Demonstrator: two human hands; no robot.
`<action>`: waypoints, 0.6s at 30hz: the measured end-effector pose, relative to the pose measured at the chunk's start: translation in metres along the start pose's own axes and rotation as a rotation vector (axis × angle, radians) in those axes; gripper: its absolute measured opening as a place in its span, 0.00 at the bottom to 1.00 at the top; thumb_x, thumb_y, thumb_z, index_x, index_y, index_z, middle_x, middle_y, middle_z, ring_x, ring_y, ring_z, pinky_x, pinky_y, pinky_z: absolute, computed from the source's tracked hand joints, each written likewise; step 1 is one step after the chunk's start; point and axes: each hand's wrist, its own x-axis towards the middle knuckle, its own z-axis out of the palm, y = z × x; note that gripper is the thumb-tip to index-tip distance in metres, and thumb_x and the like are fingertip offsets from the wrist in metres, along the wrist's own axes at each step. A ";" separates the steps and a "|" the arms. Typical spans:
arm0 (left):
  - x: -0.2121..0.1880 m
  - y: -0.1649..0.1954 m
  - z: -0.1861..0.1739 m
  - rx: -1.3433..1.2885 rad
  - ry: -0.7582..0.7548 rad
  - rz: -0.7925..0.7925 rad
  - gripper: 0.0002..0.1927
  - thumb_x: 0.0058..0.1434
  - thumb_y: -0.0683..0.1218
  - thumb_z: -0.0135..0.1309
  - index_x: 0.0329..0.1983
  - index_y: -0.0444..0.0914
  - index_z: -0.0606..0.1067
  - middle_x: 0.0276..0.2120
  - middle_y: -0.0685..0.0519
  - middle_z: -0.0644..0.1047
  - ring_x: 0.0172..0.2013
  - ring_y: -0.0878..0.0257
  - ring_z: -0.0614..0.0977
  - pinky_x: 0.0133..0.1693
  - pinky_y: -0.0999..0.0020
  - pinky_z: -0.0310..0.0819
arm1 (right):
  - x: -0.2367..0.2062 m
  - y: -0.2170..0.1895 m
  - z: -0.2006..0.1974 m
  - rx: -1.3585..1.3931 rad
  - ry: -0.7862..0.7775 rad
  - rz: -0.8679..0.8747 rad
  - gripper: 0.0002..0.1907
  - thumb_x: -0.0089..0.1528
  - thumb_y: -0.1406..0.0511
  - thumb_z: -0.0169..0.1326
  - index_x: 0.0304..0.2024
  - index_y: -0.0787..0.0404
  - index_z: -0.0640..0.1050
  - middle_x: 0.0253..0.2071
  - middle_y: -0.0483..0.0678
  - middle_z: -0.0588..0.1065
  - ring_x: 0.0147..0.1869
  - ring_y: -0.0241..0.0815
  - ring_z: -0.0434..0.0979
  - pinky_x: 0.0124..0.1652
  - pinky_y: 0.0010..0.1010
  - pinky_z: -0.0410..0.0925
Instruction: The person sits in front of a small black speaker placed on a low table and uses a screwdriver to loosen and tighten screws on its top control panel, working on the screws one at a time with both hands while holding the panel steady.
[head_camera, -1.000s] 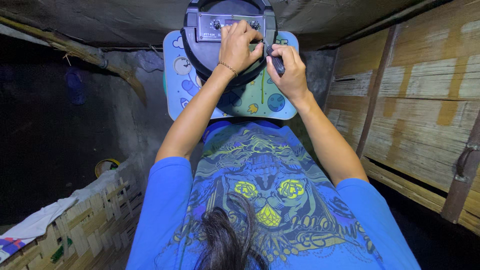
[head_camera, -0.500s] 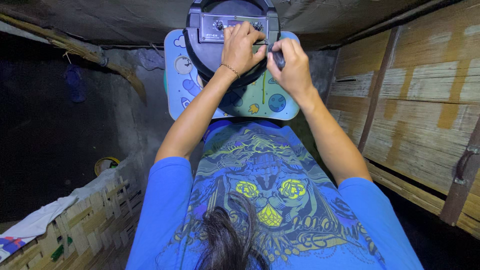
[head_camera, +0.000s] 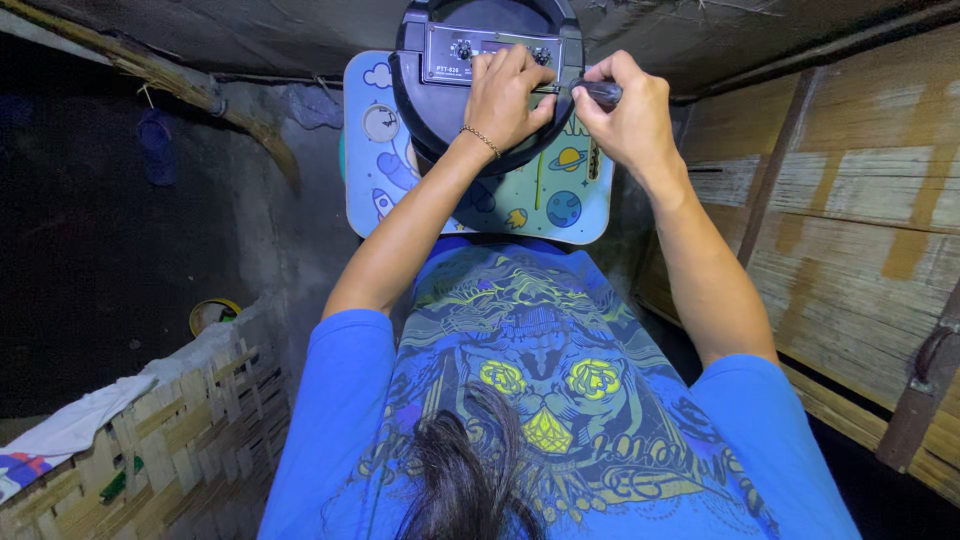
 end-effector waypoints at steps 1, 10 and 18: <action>0.000 0.000 0.000 0.000 -0.001 0.000 0.14 0.50 0.49 0.67 0.40 0.43 0.81 0.37 0.54 0.72 0.43 0.56 0.74 0.48 0.57 0.60 | 0.001 0.000 0.000 0.003 -0.002 -0.008 0.11 0.64 0.68 0.66 0.42 0.68 0.76 0.37 0.58 0.81 0.41 0.51 0.86 0.41 0.35 0.76; 0.006 0.005 -0.005 -0.012 -0.028 -0.032 0.14 0.51 0.49 0.66 0.41 0.43 0.82 0.37 0.54 0.72 0.45 0.56 0.74 0.50 0.57 0.59 | 0.002 -0.003 -0.003 0.043 0.005 -0.017 0.11 0.65 0.70 0.64 0.43 0.69 0.75 0.38 0.58 0.80 0.43 0.50 0.86 0.42 0.34 0.76; 0.007 0.004 -0.006 -0.013 -0.037 -0.042 0.14 0.51 0.50 0.66 0.41 0.43 0.82 0.38 0.54 0.73 0.45 0.56 0.74 0.50 0.56 0.59 | -0.011 -0.014 0.001 0.000 0.019 -0.037 0.11 0.65 0.70 0.64 0.44 0.67 0.75 0.40 0.58 0.79 0.43 0.53 0.84 0.42 0.36 0.75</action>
